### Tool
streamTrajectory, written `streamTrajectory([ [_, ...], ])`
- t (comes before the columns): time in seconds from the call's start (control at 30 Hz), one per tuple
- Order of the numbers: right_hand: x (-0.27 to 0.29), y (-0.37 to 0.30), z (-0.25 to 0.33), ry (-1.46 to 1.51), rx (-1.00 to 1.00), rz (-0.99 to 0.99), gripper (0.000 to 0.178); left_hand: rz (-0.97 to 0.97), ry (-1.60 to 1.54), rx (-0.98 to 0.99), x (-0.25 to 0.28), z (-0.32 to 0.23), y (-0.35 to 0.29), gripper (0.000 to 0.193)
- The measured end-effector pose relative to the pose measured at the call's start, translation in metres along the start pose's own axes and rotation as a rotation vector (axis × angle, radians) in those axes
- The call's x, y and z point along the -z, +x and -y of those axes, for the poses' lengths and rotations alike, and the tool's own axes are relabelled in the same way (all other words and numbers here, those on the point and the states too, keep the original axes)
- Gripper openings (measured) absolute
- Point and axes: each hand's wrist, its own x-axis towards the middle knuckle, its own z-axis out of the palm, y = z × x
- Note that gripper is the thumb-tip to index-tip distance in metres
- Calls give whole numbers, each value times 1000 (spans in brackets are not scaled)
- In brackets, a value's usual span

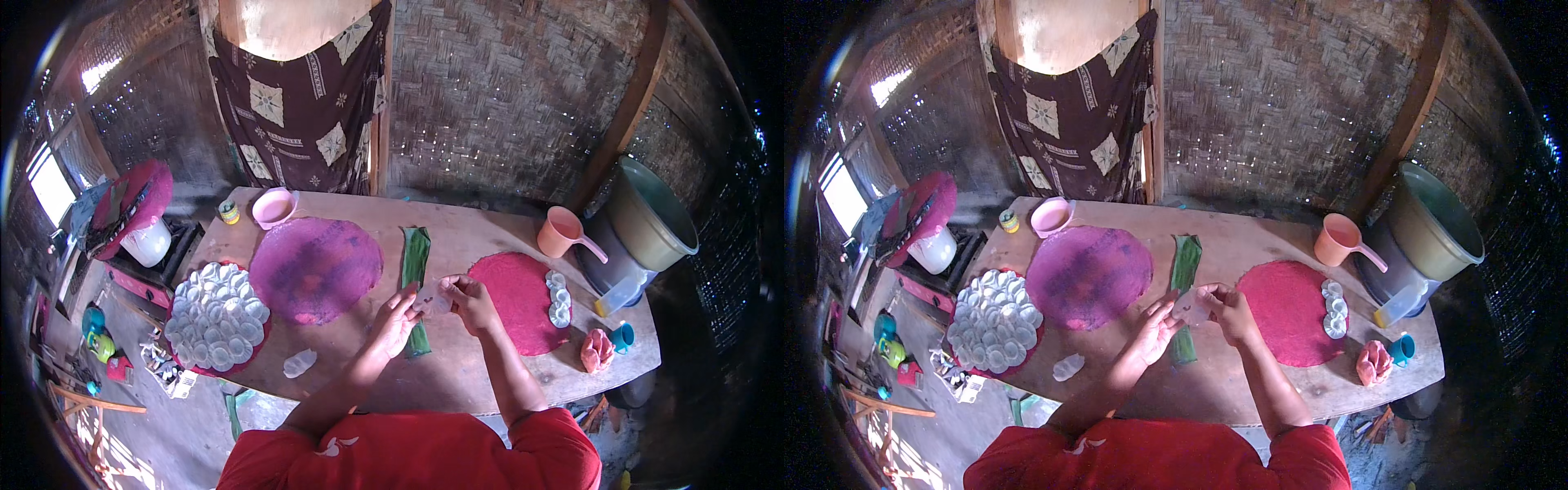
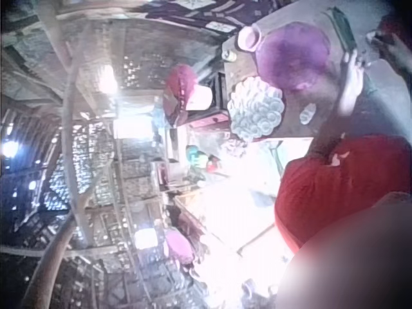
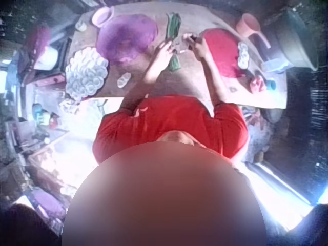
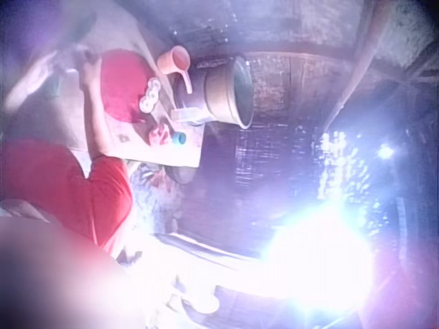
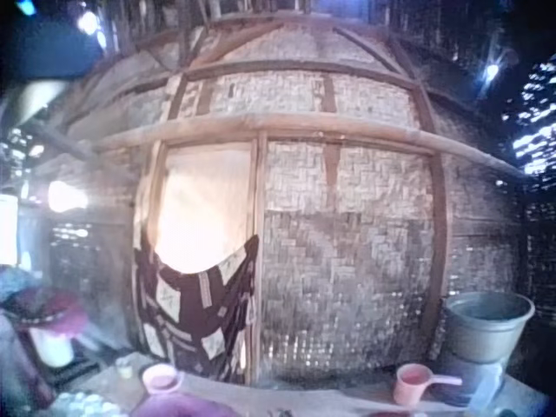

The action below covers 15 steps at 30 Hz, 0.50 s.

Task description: The person repeatedly takes small pieces of white dough, rolls them between the palms, and places them on a green leaf strip on the table. The person also briefly walks away to retrieve a small container and returns to continue shaping the dough.

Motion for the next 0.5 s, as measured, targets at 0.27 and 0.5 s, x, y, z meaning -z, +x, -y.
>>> streamTrajectory([
  [0.27, -1, -6, -7, 58, 17, -76, 20, 39, 17, -108, -12, -2, -8, 53],
  [0.5, 0, -8, -16, -1, 66, -59, 17, 41, 55, -107, -9, 4, -6, 55],
])
